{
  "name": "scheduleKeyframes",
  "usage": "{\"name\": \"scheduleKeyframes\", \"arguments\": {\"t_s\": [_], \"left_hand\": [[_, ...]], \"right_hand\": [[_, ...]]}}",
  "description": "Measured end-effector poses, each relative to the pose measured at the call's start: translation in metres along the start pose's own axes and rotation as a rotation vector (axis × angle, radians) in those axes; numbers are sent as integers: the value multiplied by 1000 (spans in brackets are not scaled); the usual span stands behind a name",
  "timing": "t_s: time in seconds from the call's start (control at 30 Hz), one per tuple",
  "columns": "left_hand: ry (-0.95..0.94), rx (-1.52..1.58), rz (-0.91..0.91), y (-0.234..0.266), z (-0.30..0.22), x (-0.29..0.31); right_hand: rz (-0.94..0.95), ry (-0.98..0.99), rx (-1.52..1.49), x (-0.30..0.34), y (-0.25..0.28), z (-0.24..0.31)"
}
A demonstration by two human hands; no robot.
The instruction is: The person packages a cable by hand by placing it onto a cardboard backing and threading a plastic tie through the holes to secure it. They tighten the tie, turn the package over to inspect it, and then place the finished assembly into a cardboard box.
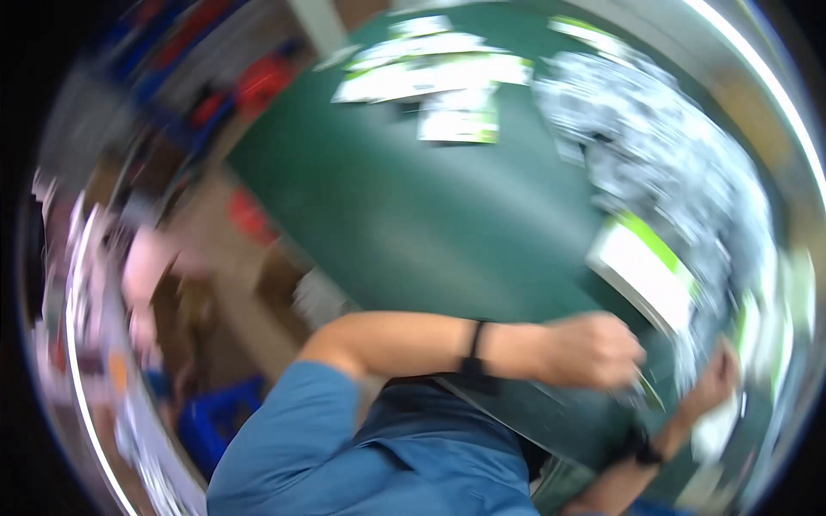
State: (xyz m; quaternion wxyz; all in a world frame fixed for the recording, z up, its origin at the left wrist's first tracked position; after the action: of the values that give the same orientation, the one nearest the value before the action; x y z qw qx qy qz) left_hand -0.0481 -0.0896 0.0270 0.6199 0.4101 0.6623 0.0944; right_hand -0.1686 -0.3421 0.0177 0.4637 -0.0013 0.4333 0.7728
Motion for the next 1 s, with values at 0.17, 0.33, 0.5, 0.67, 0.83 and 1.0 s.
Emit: {"name": "scheduleKeyframes", "arguments": {"t_s": [0.17,0.33,0.5,0.67,0.83,1.0], "left_hand": [[-17,76,231,10,2,6],[-126,112,214,-2,-6,-25],[-124,154,214,-8,-9,-28],[-120,150,211,-7,-10,-25],[-108,149,219,-5,-9,-22],[-108,138,215,-4,-7,-21]], "right_hand": [[-8,-131,-600,16,-9,17],[217,-277,-940,36,-32,14],[312,-328,-1010,41,-43,21],[431,-378,-1085,47,-59,23],[565,-444,-1158,56,-74,22],[705,-576,-1184,67,-94,23]]}}
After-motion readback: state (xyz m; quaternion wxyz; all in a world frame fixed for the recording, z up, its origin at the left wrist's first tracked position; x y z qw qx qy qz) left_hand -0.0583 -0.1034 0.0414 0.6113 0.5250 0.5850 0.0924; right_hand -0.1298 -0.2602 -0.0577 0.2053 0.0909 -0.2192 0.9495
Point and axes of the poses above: each hand's wrist, its own x-axis away from the middle knuckle, its own y-axis out of the back of the hand, z = x × y, the point moved 10 cm from there along -x, towards the middle knuckle, and after that the axes turned 9 degrees about z, right-handed, at the moved point
